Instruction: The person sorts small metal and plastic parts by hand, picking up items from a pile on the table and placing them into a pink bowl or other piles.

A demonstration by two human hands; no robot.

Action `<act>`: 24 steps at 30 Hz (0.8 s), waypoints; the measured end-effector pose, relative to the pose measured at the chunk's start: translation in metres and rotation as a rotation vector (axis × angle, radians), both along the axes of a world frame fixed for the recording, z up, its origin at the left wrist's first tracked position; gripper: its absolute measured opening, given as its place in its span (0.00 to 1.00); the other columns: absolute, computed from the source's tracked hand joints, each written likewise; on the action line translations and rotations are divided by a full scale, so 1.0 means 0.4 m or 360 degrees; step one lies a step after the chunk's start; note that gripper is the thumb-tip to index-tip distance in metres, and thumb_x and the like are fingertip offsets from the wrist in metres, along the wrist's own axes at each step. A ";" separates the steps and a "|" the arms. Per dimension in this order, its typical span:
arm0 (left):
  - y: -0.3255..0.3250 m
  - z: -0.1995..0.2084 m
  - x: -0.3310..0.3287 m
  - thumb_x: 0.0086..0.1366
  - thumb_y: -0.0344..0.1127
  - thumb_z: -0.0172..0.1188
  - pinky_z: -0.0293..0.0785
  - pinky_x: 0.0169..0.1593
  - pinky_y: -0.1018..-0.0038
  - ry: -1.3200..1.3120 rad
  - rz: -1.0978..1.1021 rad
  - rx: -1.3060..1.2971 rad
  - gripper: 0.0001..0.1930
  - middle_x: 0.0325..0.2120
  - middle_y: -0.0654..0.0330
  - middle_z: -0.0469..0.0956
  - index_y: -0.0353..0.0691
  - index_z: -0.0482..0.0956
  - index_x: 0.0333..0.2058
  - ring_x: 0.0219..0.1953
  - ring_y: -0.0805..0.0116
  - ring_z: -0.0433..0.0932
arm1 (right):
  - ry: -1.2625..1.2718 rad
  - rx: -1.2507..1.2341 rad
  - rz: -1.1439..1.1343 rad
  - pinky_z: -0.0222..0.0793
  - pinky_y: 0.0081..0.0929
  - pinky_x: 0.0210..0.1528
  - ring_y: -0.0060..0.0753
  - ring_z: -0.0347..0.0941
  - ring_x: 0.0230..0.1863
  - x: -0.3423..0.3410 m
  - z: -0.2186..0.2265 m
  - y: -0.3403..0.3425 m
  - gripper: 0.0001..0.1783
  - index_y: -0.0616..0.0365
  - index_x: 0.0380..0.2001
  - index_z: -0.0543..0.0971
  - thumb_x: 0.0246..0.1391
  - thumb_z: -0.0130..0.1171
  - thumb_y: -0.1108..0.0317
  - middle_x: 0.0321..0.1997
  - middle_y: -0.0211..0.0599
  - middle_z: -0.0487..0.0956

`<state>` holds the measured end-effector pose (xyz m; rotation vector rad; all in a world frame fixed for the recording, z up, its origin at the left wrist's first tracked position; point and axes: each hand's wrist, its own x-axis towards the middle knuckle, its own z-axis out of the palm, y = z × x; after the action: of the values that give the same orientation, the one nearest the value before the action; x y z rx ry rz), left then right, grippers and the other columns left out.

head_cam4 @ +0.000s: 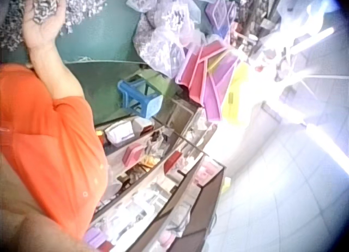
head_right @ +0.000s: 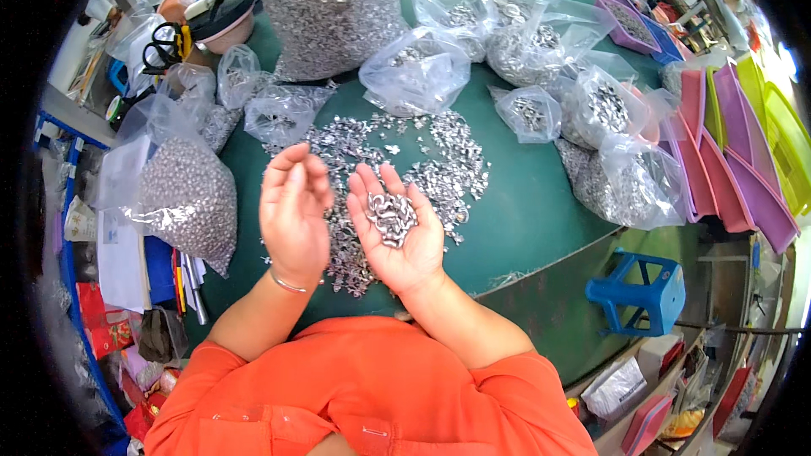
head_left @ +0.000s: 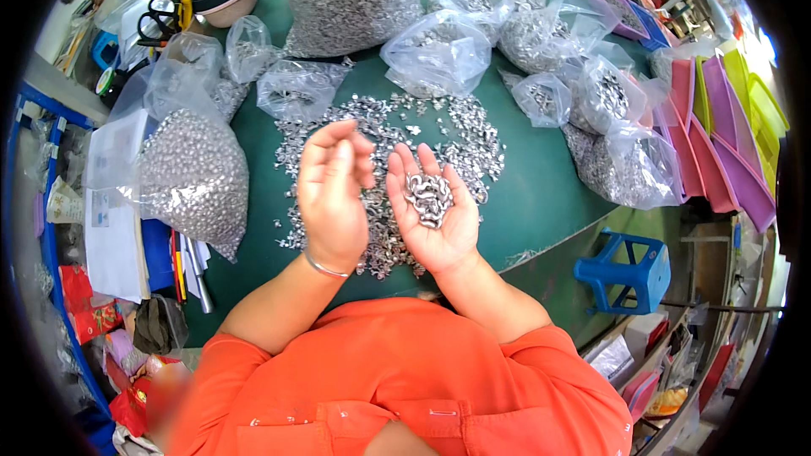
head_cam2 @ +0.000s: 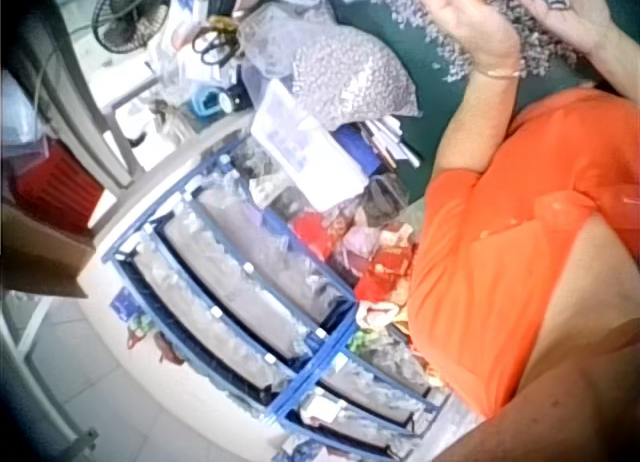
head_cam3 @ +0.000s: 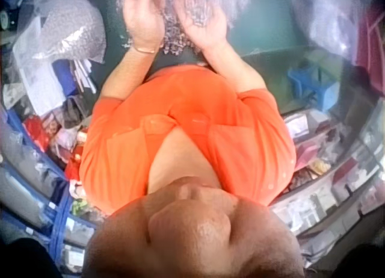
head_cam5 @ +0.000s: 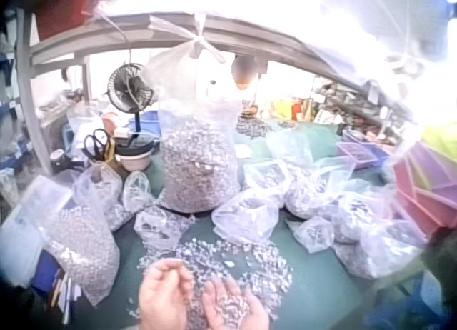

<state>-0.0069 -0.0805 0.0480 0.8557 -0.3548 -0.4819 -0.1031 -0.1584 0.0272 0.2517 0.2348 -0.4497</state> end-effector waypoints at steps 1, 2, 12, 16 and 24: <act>0.013 -0.003 0.001 0.69 0.31 0.43 0.62 0.27 0.83 0.0142 -0.0037 -0.0029 0.11 0.27 0.64 0.70 0.36 0.68 0.46 0.24 0.80 0.64 | 0.0180 -0.0021 -0.0016 0.71 0.40 0.51 0.45 0.69 0.52 -0.002 0.019 -0.001 0.18 0.58 0.49 0.70 0.63 0.41 0.59 0.54 0.49 0.70; 0.031 0.001 0.001 0.69 0.30 0.43 0.60 0.25 0.83 0.0144 -0.0179 -0.0034 0.10 0.25 0.65 0.69 0.36 0.69 0.46 0.22 0.81 0.62 | 0.0031 -0.0041 0.0050 0.70 0.35 0.43 0.41 0.70 0.47 -0.013 0.007 -0.014 0.17 0.57 0.47 0.71 0.62 0.42 0.59 0.50 0.47 0.72; 0.098 0.274 -0.054 0.51 0.29 0.60 0.63 0.17 0.74 -0.1630 -0.1093 -0.0277 0.11 0.15 0.65 0.71 0.38 0.80 0.36 0.14 0.67 0.68 | 0.0475 -0.1241 -0.0723 0.53 0.17 0.14 0.19 0.60 0.17 -0.015 0.242 -0.471 0.06 0.52 0.26 0.70 0.54 0.48 0.65 0.18 0.25 0.68; 0.059 0.318 -0.119 0.53 0.32 0.57 0.65 0.19 0.74 -0.1826 -0.0904 -0.0692 0.06 0.19 0.62 0.68 0.38 0.77 0.29 0.17 0.65 0.67 | 0.1083 -0.1374 -0.0849 0.60 0.26 0.22 0.29 0.64 0.22 0.042 0.292 -0.769 0.08 0.56 0.32 0.69 0.58 0.46 0.63 0.24 0.34 0.70; 0.093 0.341 -0.173 0.46 0.33 0.58 0.67 0.20 0.76 -0.2083 -0.0769 -0.0398 0.11 0.20 0.64 0.69 0.41 0.78 0.31 0.19 0.68 0.70 | 0.2033 -0.2447 -0.0891 0.68 0.33 0.44 0.28 0.73 0.41 0.078 0.197 -0.823 0.21 0.63 0.52 0.70 0.56 0.53 0.66 0.42 0.42 0.78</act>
<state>-0.0763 -0.0433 0.1844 0.7366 -1.8129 -0.2411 -0.0718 -0.4876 0.1061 -1.5799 0.9809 -1.1737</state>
